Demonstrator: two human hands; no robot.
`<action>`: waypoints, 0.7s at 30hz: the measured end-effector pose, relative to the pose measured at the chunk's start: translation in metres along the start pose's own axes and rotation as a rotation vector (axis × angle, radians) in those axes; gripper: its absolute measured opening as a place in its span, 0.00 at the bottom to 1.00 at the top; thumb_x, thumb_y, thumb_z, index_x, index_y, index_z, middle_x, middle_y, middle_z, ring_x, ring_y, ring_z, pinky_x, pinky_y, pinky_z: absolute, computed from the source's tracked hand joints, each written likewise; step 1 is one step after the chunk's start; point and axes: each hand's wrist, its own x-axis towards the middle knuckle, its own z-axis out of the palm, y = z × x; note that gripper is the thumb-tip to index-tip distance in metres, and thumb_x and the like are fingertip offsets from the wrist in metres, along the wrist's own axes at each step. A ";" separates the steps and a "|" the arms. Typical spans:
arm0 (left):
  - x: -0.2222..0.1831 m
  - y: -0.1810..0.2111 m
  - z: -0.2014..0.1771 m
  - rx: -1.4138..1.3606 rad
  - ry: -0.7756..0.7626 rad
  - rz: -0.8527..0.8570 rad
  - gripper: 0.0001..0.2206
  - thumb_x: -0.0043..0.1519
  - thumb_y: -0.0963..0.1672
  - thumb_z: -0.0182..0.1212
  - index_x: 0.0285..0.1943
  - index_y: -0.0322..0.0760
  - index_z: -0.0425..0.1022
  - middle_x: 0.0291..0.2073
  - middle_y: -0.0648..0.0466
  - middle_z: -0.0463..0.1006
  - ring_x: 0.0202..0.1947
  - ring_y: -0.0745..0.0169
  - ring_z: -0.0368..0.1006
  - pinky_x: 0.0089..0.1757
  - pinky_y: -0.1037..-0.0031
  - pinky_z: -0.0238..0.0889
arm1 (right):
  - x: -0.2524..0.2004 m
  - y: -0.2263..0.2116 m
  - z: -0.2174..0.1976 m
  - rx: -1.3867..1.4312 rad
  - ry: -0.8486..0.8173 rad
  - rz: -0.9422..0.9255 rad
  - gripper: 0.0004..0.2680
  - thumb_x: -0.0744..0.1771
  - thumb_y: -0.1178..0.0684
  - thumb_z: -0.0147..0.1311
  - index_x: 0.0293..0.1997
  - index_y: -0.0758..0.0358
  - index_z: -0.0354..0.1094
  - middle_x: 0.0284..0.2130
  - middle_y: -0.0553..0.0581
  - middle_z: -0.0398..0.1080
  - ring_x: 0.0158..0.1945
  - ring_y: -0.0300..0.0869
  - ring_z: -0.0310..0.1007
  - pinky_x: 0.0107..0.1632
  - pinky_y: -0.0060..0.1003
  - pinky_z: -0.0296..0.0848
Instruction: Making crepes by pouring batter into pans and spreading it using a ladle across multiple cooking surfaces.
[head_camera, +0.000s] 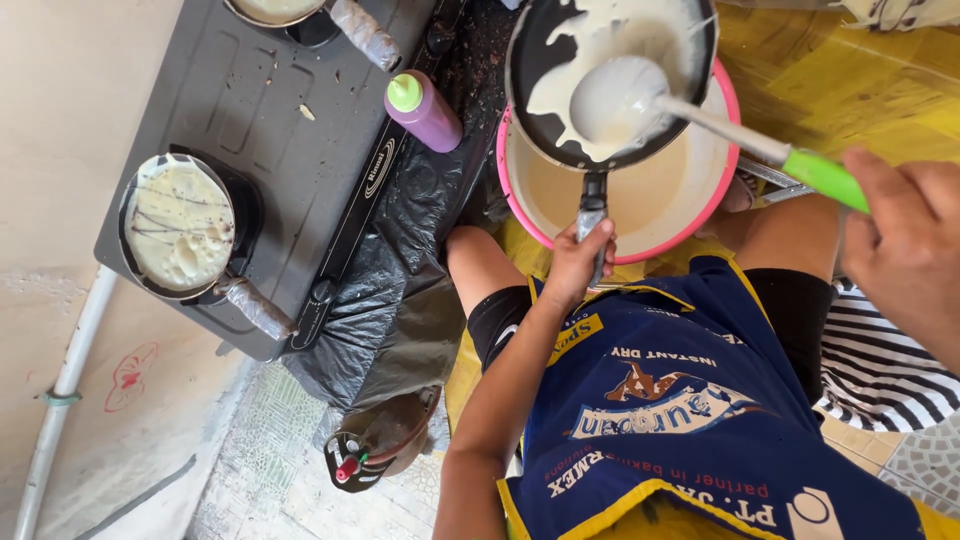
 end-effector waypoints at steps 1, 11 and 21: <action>-0.001 0.010 0.007 -0.038 -0.022 -0.057 0.11 0.66 0.47 0.62 0.39 0.34 0.72 0.20 0.55 0.72 0.17 0.70 0.66 0.22 0.80 0.63 | 0.004 -0.003 -0.002 -0.032 -0.017 -0.011 0.19 0.67 0.69 0.64 0.69 0.72 0.82 0.46 0.61 0.71 0.40 0.46 0.70 0.45 0.35 0.71; 0.009 0.092 0.016 0.280 -0.084 -0.616 0.18 0.62 0.50 0.65 0.34 0.27 0.74 0.17 0.55 0.70 0.11 0.71 0.61 0.15 0.81 0.52 | 0.008 0.012 0.013 -0.267 -0.165 0.123 0.17 0.70 0.53 0.62 0.68 0.56 0.82 0.42 0.52 0.77 0.33 0.39 0.75 0.44 0.27 0.77; -0.041 0.106 0.048 0.790 -0.064 -0.434 0.16 0.62 0.49 0.64 0.31 0.29 0.74 0.16 0.53 0.72 0.12 0.66 0.65 0.20 0.77 0.58 | -0.019 0.038 0.062 -0.473 -0.227 0.246 0.15 0.69 0.39 0.56 0.63 0.35 0.79 0.37 0.37 0.77 0.26 0.33 0.74 0.30 0.25 0.65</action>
